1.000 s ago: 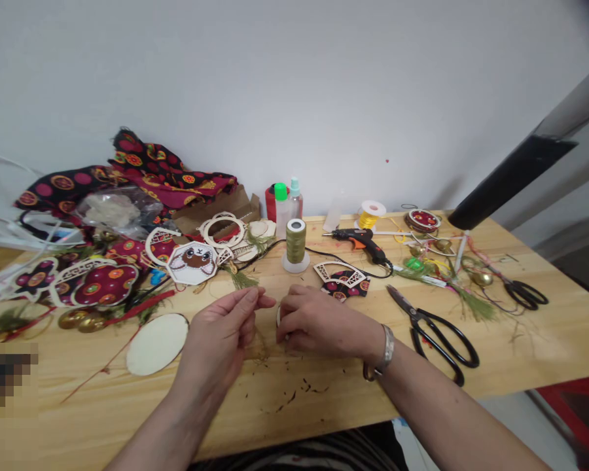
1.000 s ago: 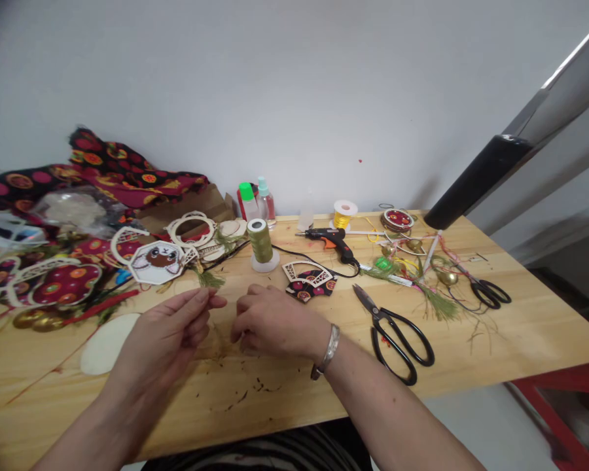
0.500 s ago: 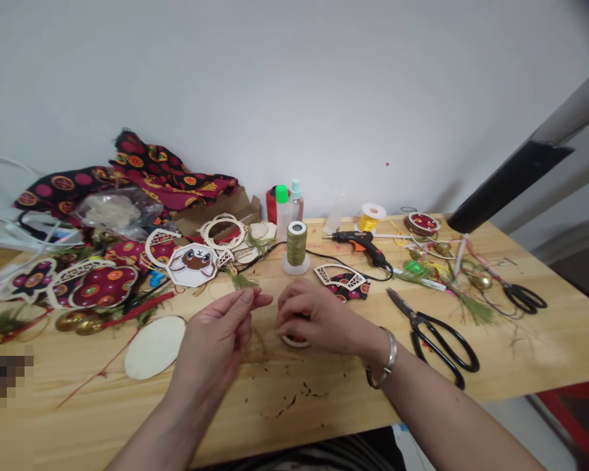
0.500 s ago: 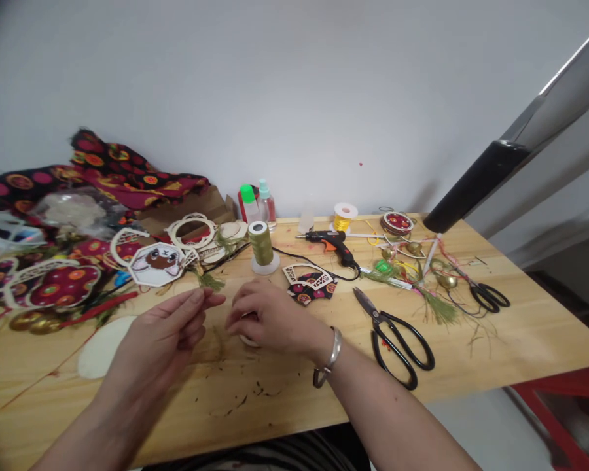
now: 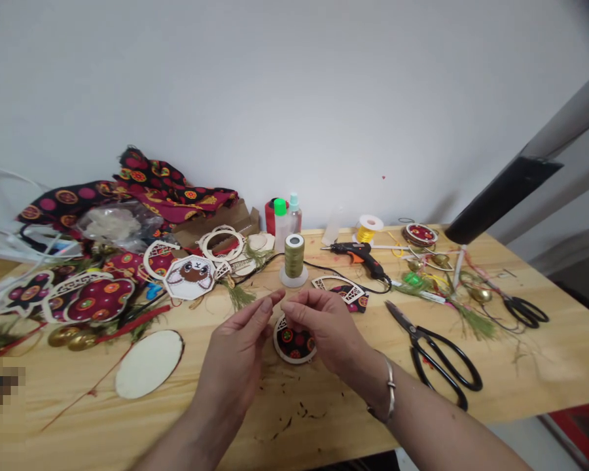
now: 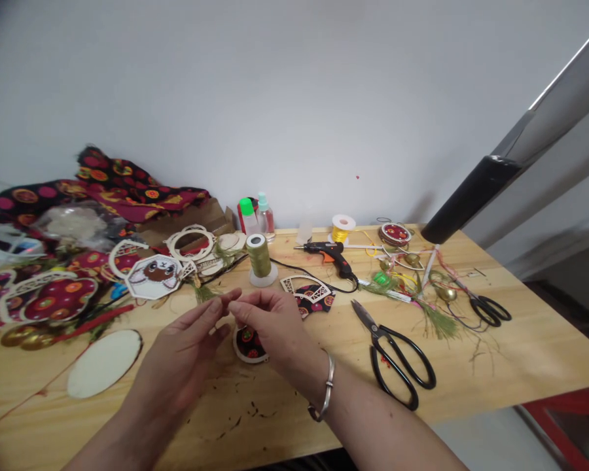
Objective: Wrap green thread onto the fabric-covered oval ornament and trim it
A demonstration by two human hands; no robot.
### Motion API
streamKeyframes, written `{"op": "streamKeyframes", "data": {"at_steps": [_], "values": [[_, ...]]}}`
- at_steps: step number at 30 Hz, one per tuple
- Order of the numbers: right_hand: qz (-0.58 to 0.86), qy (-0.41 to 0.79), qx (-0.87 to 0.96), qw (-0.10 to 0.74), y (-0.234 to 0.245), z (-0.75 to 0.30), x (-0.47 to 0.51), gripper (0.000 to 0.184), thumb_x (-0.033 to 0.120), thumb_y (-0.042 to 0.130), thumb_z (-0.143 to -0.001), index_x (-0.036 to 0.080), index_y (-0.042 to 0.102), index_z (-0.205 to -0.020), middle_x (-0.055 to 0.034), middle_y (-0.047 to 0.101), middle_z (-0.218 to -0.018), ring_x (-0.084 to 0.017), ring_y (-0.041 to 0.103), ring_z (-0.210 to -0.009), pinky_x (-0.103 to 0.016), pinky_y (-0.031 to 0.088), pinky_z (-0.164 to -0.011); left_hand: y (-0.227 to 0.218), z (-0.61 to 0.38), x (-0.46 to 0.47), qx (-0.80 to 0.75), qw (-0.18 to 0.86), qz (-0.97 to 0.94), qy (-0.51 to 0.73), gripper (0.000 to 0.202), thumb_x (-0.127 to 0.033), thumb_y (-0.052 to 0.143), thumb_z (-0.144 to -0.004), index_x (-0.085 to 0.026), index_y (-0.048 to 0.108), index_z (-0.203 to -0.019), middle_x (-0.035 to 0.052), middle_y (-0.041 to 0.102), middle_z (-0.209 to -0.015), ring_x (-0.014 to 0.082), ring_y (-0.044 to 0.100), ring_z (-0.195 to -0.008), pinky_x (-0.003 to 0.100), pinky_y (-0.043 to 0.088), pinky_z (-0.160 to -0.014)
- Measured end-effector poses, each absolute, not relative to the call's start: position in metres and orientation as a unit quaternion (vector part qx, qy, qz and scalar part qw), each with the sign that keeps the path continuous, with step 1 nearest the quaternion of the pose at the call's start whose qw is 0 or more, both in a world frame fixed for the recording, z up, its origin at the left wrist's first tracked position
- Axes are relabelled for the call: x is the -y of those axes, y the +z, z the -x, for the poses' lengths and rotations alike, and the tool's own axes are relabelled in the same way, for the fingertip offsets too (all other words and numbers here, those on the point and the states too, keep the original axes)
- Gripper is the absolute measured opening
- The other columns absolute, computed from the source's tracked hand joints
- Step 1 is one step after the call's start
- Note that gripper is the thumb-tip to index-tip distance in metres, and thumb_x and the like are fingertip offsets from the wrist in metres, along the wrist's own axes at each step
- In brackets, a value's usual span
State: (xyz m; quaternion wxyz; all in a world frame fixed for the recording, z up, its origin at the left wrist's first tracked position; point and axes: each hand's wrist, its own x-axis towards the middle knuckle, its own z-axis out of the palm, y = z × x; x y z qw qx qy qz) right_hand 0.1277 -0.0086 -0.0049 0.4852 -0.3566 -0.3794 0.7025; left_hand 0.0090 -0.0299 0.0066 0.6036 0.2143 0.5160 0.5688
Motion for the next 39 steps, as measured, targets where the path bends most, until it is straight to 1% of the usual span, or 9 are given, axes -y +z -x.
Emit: {"op": "streamKeyframes", "data": {"at_steps": [2,9,14,21,25,29,36,39], "values": [[0.349,0.704,0.384,0.486,-0.0069,-0.1273,0.0087,0.021,0.029,0.071,-0.068,0.014,0.059,-0.060,0.0037,0.052,-0.055,-0.006,0.042,-0.051,-0.021,0.031,-0.052,0.0067,-0.0098,0.0300,-0.510,0.608,-0.208,0.571,0.028,-0.032,0.079,-0.058,-0.018,0.076,-0.082,0.0056,0.072,-0.096,0.0122,0.059,-0.078,0.018,0.045,-0.061],[0.355,0.704,0.390,0.475,-0.0112,-0.1254,0.0101,0.024,0.031,0.069,-0.070,0.013,0.057,-0.059,0.0043,0.050,-0.054,-0.006,0.040,-0.049,-0.021,0.029,-0.049,0.0069,-0.0109,0.0306,-0.500,0.612,-0.204,0.578,0.027,-0.030,0.079,-0.059,-0.016,0.076,-0.082,0.0074,0.072,-0.093,0.0141,0.061,-0.080,0.019,0.046,-0.062],[0.353,0.713,0.392,0.463,-0.0084,-0.1242,0.0104,0.022,0.029,0.070,-0.069,0.014,0.057,-0.058,0.0051,0.051,-0.054,-0.005,0.039,-0.049,-0.020,0.029,-0.048,0.0080,-0.0125,0.0299,-0.484,0.619,-0.199,0.585,0.026,-0.028,0.080,-0.059,-0.014,0.076,-0.080,0.0076,0.073,-0.086,0.0153,0.062,-0.079,0.022,0.049,-0.068],[0.356,0.717,0.396,0.450,-0.0102,-0.1249,0.0101,0.022,0.029,0.071,-0.068,0.014,0.056,-0.059,0.0041,0.053,-0.056,-0.006,0.041,-0.050,-0.020,0.031,-0.049,0.0066,-0.0120,0.0297,-0.470,0.628,-0.198,0.588,0.020,-0.026,0.079,-0.060,-0.015,0.075,-0.077,0.0066,0.074,-0.082,0.0150,0.064,-0.077,0.023,0.051,-0.071],[0.361,0.717,0.400,0.442,-0.0114,-0.1249,0.0098,0.022,0.030,0.071,-0.066,0.014,0.057,-0.060,0.0031,0.054,-0.057,-0.006,0.042,-0.051,-0.020,0.031,-0.050,0.0050,-0.0112,0.0296,-0.469,0.629,-0.203,0.586,0.021,-0.026,0.078,-0.061,-0.015,0.075,-0.078,0.0068,0.074,-0.083,0.0156,0.065,-0.077,0.024,0.051,-0.071],[0.365,0.721,0.400,0.434,-0.0106,-0.1246,0.0096,0.022,0.030,0.071,-0.066,0.013,0.058,-0.061,0.0040,0.052,-0.056,-0.006,0.041,-0.050,-0.020,0.030,-0.050,0.0050,-0.0111,0.0296,-0.467,0.632,-0.203,0.585,0.022,-0.026,0.077,-0.062,-0.013,0.075,-0.080,0.0076,0.074,-0.083,0.0152,0.064,-0.077,0.023,0.051,-0.071],[0.375,0.708,0.429,0.418,-0.0137,-0.1257,0.0095,0.020,0.031,0.069,-0.069,0.013,0.060,-0.064,0.0047,0.052,-0.055,-0.006,0.040,-0.050,-0.020,0.030,-0.050,0.0052,-0.0108,0.0298,-0.469,0.630,-0.202,0.585,0.021,-0.026,0.077,-0.063,-0.013,0.075,-0.079,0.0070,0.073,-0.082,0.0143,0.064,-0.076,0.022,0.051,-0.068],[0.376,0.710,0.429,0.413,-0.0141,-0.1259,0.0095,0.020,0.031,0.069,-0.069,0.014,0.060,-0.062,0.0046,0.052,-0.055,-0.006,0.041,-0.050,-0.021,0.030,-0.049,0.0050,-0.0105,0.0304,-0.469,0.631,-0.203,0.584,0.022,-0.027,0.077,-0.062,-0.013,0.075,-0.079,0.0069,0.073,-0.081,0.0145,0.064,-0.074,0.023,0.051,-0.069]]}}
